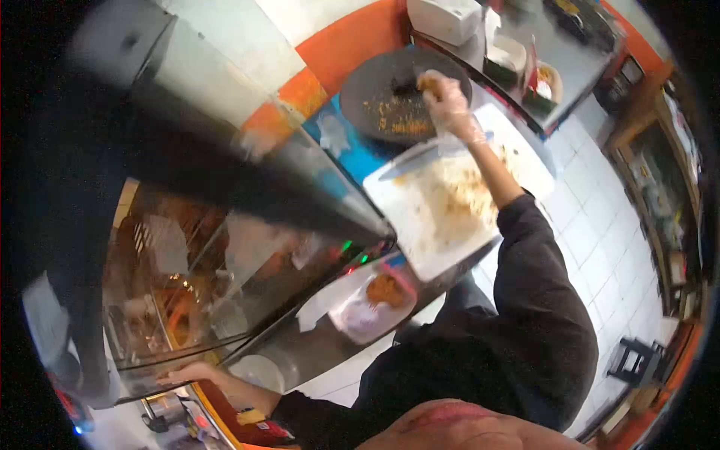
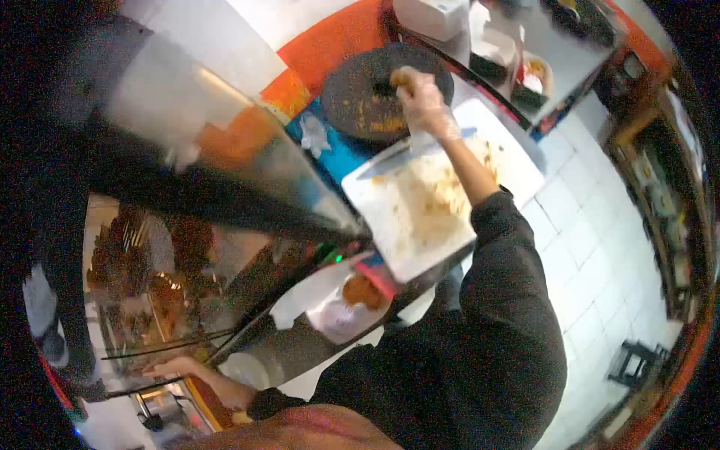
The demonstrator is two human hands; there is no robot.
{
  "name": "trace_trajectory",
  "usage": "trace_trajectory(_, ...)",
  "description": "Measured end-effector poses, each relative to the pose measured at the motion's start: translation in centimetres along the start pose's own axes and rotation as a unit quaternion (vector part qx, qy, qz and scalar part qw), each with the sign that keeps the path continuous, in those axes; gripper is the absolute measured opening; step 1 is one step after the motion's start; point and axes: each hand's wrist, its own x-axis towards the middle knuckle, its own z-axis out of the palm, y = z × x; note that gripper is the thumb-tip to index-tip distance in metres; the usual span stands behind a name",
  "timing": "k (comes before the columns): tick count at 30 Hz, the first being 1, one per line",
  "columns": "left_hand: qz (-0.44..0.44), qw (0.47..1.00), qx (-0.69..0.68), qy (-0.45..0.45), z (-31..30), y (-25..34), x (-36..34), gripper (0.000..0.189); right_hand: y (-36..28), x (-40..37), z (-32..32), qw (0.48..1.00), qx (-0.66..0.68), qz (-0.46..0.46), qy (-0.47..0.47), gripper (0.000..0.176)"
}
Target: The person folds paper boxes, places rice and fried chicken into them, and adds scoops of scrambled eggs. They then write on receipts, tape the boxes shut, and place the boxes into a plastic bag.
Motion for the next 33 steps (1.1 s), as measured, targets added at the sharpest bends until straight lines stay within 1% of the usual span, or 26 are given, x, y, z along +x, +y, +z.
trace_trajectory(1,-0.007,1.0,0.02,0.002,-0.4,0.2,-0.4,0.068,0.3,0.5,0.4,0.982,-0.185,-0.028,-0.008,0.035)
trace_trajectory(2,-0.012,0.999,0.039,0.0,-1.0,0.3,-1.0,0.068,1.2,0.6,1.7,0.955,-0.28,0.043,-0.085,0.029)
trace_trajectory(4,-0.018,0.997,0.078,0.007,-2.8,1.2,-2.3,0.068,0.8,4.5,1.4,0.954,-0.256,0.083,-0.133,0.028)
trace_trajectory(5,-0.031,0.995,0.094,0.005,-4.1,1.1,-3.7,0.067,6.0,5.6,3.4,0.933,-0.301,-0.196,0.029,0.029)
trace_trajectory(6,-0.044,0.993,0.111,0.002,-5.5,1.0,-5.0,0.067,6.7,8.1,2.5,0.921,-0.279,-0.273,0.013,0.028)
trace_trajectory(8,-0.067,0.987,0.146,-0.006,-9.4,0.6,-7.8,0.067,7.5,12.4,3.4,0.946,-0.246,-0.146,-0.155,0.026)
trace_trajectory(9,-0.083,0.983,0.162,-0.011,-11.6,0.4,-9.2,0.067,6.9,14.2,4.3,0.945,-0.24,-0.145,-0.166,0.026)
trace_trajectory(10,-0.1,0.979,0.18,-0.014,-14.1,0.3,-10.7,0.067,6.0,16.0,5.3,0.869,-0.304,-0.087,-0.382,0.036)
trace_trajectory(11,-0.122,0.973,0.195,-0.016,-16.8,0.2,-12.3,0.067,5.9,17.2,6.1,0.739,-0.354,-0.026,-0.573,0.048)
trace_trajectory(12,-0.146,0.966,0.211,-0.019,-19.5,0.0,-13.9,0.067,7.1,17.6,6.8,0.734,-0.354,-0.029,-0.579,0.048)
trace_trajectory(14,-0.203,0.95,0.238,-0.027,-25.1,0.2,-17.3,0.067,10.0,17.0,8.6,0.749,-0.321,0.05,-0.577,0.054)
trace_trajectory(15,-0.239,0.939,0.246,-0.031,-27.9,0.9,-19.3,0.067,11.9,15.8,8.5,0.746,-0.323,0.048,-0.58,0.054)
trace_trajectory(16,-0.279,0.927,0.25,-0.03,-30.3,1.4,-21.0,0.067,14.4,14.2,7.7,0.904,-0.182,-0.031,-0.385,0.049)
trace_trajectory(17,-0.323,0.912,0.253,-0.028,-32.5,2.1,-23.0,0.067,15.8,13.4,7.2,0.981,-0.023,-0.108,-0.157,0.044)
trace_trajectory(18,-0.369,0.895,0.249,-0.026,-34.5,2.7,-24.5,0.067,16.2,12.9,7.2,0.98,-0.023,-0.112,-0.161,0.044)
trace_trajectory(19,-0.413,0.878,0.243,-0.023,-36.2,3.4,-26.0,0.067,16.5,12.2,7.1,0.993,0.101,0.029,-0.045,0.04)
trace_trajectory(20,-0.455,0.859,0.234,-0.026,-37.6,4.2,-27.2,0.067,16.9,11.6,6.6,0.958,0.218,0.172,0.072,0.037)
trace_trajectory(22,-0.523,0.826,0.21,-0.032,-39.4,4.9,-28.9,0.067,17.3,12.5,4.5,0.916,0.283,0.282,0.038,0.034)
trace_trajectory(23,-0.551,0.81,0.197,-0.037,-39.9,5.1,-29.8,0.068,12.7,13.2,2.3,0.927,0.249,0.281,0.007,0.029)
trace_trajectory(25,-0.596,0.784,0.168,-0.047,-39.7,5.3,-31.4,0.068,6.4,13.6,-0.3,0.96,0.27,0.076,0.014,0.02)
trace_trajectory(26,-0.616,0.771,0.151,-0.053,-39.1,5.0,-32.4,0.068,1.5,13.4,-1.5,0.938,0.334,0.087,0.032,0.014)
trace_trajectory(27,-0.635,0.759,0.135,-0.06,-38.5,4.6,-33.2,0.069,2.3,12.3,-0.1,0.939,0.344,-0.01,0.022,0.014)
trace_trajectory(28,-0.647,0.75,0.121,-0.065,-37.6,4.3,-33.6,0.069,5.0,10.1,2.7,0.965,0.247,-0.083,0.01,0.018)
trace_trajectory(29,-0.655,0.745,0.109,-0.072,-37.4,4.0,-33.3,0.069,5.8,7.1,3.7,0.978,0.165,-0.087,-0.092,0.022)
trace_trajectory(32,-0.667,0.733,0.079,-0.106,-36.5,3.2,-33.5,0.071,5.6,7.7,5.5,0.97,0.197,-0.094,-0.107,0.018)
trace_trajectory(33,-0.666,0.733,0.069,-0.118,-36.2,3.0,-33.1,0.071,4.5,8.3,4.7,0.964,0.253,-0.022,-0.076,0.017)
